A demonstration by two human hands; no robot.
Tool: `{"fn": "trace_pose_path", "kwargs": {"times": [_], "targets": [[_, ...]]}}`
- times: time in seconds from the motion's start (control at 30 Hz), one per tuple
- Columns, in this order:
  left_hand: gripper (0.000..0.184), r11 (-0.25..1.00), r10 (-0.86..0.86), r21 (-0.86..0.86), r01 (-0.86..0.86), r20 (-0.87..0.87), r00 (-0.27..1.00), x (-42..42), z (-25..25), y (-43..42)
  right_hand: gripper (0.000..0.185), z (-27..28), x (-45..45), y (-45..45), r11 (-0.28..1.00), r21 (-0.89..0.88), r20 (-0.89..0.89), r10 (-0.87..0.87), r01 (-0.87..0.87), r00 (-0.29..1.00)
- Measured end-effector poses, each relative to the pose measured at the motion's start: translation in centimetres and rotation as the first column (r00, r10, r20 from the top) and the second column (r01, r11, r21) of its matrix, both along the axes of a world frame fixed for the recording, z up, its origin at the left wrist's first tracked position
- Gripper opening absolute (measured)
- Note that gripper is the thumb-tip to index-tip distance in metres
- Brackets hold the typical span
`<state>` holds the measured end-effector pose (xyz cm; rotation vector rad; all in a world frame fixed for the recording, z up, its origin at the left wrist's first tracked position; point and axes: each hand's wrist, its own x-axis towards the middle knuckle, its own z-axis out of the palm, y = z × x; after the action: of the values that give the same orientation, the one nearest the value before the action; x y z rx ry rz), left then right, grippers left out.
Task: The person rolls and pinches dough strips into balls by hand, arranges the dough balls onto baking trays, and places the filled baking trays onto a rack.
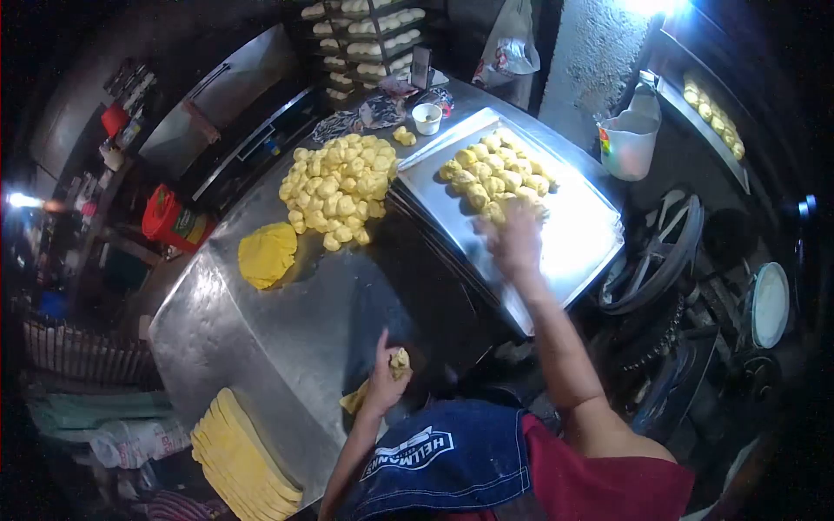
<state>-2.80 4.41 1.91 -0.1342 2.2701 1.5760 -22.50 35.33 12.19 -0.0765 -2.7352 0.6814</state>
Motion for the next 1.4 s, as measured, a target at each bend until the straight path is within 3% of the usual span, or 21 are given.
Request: {"fn": "trace_pose_path", "kwargs": {"times": [0.07,0.1,0.17,0.2,0.37,0.43,0.47,0.53,0.57,0.6,0.7,0.77,0.8,0.9,0.93,0.97,1.07,1.17,1.27,1.3,1.4], "targets": [[0.107,0.995,0.069,-0.046,-0.089,-0.327,0.943,0.5,2.1,0.3,0.041,-1.7,3.9,-6.7,0.850,-0.109,0.030,0.522,-0.516,0.853],[0.107,0.995,0.078,-0.029,-0.093,-0.331,0.940,0.6,1.2,-0.2,0.033,-2.6,5.8,-10.1,0.673,-0.218,0.056,0.732,-0.707,0.679],[0.111,0.940,0.234,0.312,-0.135,-0.305,0.923,0.5,-1.3,-1.7,0.030,-5.1,9.5,-14.2,0.523,-0.361,0.240,0.852,-0.772,0.465],[0.095,0.922,0.264,0.360,-0.144,-0.309,0.914,0.5,-2.4,-2.7,0.029,-6.4,11.4,-16.3,0.461,-0.438,0.322,0.882,-0.772,0.344],[0.022,0.959,0.170,0.266,-0.100,-0.254,0.952,1.5,-11.9,-5.9,0.033,-4.7,11.9,-18.3,0.490,-0.617,0.348,0.872,-0.616,0.344],[0.017,0.994,0.111,0.046,-0.101,-0.420,0.901,0.2,-7.7,-4.3,0.048,-6.4,12.1,-18.7,0.577,-0.327,0.091,0.808,-0.749,0.582],[0.016,0.977,0.208,0.059,-0.204,-0.458,0.864,-0.2,-6.0,-3.5,0.062,-6.0,11.6,-18.6,0.663,-0.311,0.370,0.744,-0.681,0.556],[0.017,0.920,0.372,-0.002,-0.392,-0.312,0.874,-0.7,-0.4,-1.9,0.060,-6.3,11.4,-19.0,0.699,-0.452,0.389,0.713,-0.554,0.583],[0.017,0.922,0.367,-0.005,-0.388,-0.320,0.874,-1.3,-1.5,-2.0,0.057,-6.6,11.2,-19.3,0.706,-0.580,0.416,0.686,-0.406,0.598],[0.018,0.907,0.420,0.074,-0.415,-0.232,0.877,-1.6,-4.4,-2.3,0.049,-6.4,12.0,-19.9,0.772,-0.519,0.370,0.589,-0.366,0.718],[0.022,0.917,0.383,-0.034,-0.397,-0.204,0.901,-1.6,-10.6,-3.6,0.041,-7.7,11.9,-19.7,0.830,-0.390,0.372,0.538,-0.398,0.756],[0.025,0.722,-0.059,-0.681,-0.126,-0.242,0.969,-0.9,-4.4,-3.0,0.039,-8.3,10.9,-18.4,0.794,-0.450,0.435,0.595,-0.409,0.676],[0.025,0.711,-0.064,-0.693,-0.120,-0.233,0.970,-0.9,-5.8,-3.3,0.036,-7.3,10.7,-17.7,0.768,-0.414,0.471,0.640,-0.488,0.607],[0.029,0.937,0.128,-0.282,-0.206,-0.271,0.954,-2.7,-14.0,-5.5,0.033,-6.8,9.5,-15.4,0.711,-0.379,0.468,0.700,-0.593,0.540],[0.032,0.987,0.049,-0.138,-0.079,-0.204,0.978,-4.1,-15.7,-7.0,0.030,-5.7,8.2,-13.5,0.620,-0.597,0.369,0.776,-0.509,0.512],[0.034,0.991,-0.011,-0.135,-0.005,-0.113,0.993,-4.9,-14.3,-7.2,0.028,-4.4,6.6,-11.2,0.483,-0.775,0.255,0.829,-0.407,0.498],[0.064,0.973,0.119,-0.195,-0.125,-0.043,0.992,-4.5,-4.5,-4.0,0.038,-0.5,2.1,-2.5,0.606,-0.626,-0.046,0.600,-0.492,0.798],[0.104,0.950,0.166,-0.231,-0.209,-0.191,0.968,-2.1,0.1,-1.6,0.048,1.4,-2.2,8.3,0.232,-0.942,-0.071,0.568,-0.243,0.820],[0.124,0.823,0.197,-0.484,-0.298,-0.248,0.948,1.1,-0.7,-1.5,0.044,4.3,-3.8,13.1,0.641,-0.767,0.040,0.033,0.010,0.999],[0.126,0.746,0.231,-0.579,-0.328,-0.236,0.944,2.3,-1.1,-1.9,0.054,1.5,-5.4,16.0,0.895,-0.437,0.026,-0.090,0.092,0.996],[0.127,0.680,0.268,-0.660,-0.318,-0.180,0.946,5.1,-0.2,-2.7,0.065,-1.5,-7.1,16.8,0.959,-0.171,0.253,-0.179,0.227,0.951]]}}
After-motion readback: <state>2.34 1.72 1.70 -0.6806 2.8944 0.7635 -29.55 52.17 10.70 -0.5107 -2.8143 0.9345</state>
